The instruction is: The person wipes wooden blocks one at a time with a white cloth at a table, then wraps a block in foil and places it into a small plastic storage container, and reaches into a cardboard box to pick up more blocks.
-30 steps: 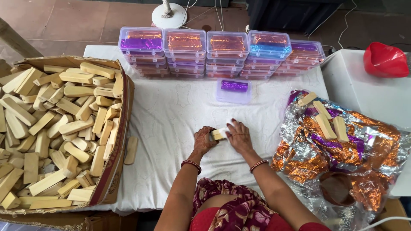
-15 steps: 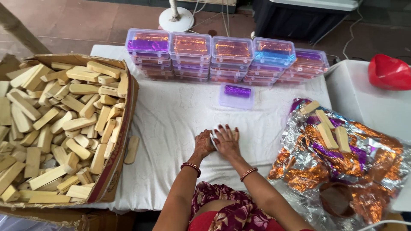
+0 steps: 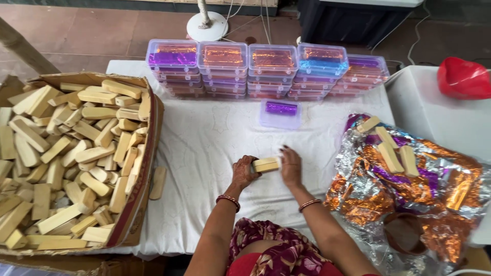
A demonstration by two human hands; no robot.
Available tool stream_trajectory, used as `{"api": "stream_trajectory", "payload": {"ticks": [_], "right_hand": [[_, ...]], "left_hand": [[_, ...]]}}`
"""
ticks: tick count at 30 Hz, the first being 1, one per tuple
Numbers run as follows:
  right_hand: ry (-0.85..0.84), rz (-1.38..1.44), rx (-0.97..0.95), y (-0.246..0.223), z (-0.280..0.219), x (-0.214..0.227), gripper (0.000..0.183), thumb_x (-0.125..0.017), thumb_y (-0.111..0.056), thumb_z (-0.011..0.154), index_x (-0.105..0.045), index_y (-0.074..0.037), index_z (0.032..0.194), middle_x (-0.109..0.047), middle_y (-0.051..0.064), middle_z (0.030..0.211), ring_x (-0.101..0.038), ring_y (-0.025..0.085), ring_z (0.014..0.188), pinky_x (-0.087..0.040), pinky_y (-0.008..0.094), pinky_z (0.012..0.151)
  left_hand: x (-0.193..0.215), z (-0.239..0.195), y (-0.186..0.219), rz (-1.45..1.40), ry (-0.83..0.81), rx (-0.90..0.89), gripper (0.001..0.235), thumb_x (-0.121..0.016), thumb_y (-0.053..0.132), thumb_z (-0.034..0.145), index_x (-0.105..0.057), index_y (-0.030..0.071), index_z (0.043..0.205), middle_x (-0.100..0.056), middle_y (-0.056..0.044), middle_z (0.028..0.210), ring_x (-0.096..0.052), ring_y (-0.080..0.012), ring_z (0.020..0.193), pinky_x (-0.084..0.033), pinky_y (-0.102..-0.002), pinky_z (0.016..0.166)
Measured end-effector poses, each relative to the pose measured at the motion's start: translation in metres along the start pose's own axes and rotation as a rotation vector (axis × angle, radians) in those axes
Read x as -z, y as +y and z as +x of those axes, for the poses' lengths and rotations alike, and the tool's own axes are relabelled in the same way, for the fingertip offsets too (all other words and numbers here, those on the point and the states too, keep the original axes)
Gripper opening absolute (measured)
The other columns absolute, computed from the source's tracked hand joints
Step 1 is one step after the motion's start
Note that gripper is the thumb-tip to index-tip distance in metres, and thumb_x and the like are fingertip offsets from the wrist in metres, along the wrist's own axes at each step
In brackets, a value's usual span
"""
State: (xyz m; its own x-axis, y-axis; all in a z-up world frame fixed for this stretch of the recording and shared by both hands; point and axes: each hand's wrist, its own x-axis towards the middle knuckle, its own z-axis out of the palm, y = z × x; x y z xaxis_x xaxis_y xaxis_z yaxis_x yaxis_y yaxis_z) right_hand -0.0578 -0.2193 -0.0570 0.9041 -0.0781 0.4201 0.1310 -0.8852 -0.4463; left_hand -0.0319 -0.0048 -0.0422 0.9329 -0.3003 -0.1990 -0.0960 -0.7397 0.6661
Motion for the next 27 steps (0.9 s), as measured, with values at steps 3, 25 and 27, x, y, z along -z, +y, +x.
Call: {"api": "stream_trajectory", "payload": {"ticks": [3, 25, 27], "right_hand": [[-0.098, -0.057, 0.277, -0.051, 0.004, -0.002, 0.033, -0.052, -0.016, 0.099, -0.062, -0.012, 0.13, -0.054, 0.007, 0.146, -0.044, 0.029, 0.141, -0.032, 0.051, 0.117], [-0.001, 0.183, -0.237, -0.029, 0.0, 0.022, 0.032, -0.049, -0.011, 0.106, -0.059, -0.016, 0.136, -0.032, 0.011, 0.165, -0.032, 0.036, 0.151, -0.05, 0.043, 0.111], [-0.204, 0.275, -0.187, -0.076, 0.009, 0.039, 0.041, -0.046, -0.011, 0.095, -0.055, -0.015, 0.135, -0.022, 0.01, 0.168, -0.02, 0.037, 0.155, -0.058, 0.034, 0.092]], "left_hand": [[0.01, -0.003, 0.011, -0.014, -0.05, 0.068, 0.063, -0.084, 0.037, 0.074, -0.061, 0.02, 0.13, -0.06, -0.004, 0.128, -0.053, -0.0243, 0.124, -0.035, -0.044, 0.113], [-0.005, 0.001, -0.003, -0.002, -0.015, 0.004, 0.067, -0.087, 0.036, 0.073, -0.059, 0.02, 0.132, -0.059, -0.003, 0.128, -0.052, -0.025, 0.124, -0.033, -0.045, 0.112], [0.001, 0.0, 0.003, -0.002, -0.041, 0.043, 0.065, -0.086, 0.034, 0.075, -0.059, 0.018, 0.131, -0.06, -0.005, 0.127, -0.054, -0.0242, 0.122, -0.034, -0.043, 0.113]]}}
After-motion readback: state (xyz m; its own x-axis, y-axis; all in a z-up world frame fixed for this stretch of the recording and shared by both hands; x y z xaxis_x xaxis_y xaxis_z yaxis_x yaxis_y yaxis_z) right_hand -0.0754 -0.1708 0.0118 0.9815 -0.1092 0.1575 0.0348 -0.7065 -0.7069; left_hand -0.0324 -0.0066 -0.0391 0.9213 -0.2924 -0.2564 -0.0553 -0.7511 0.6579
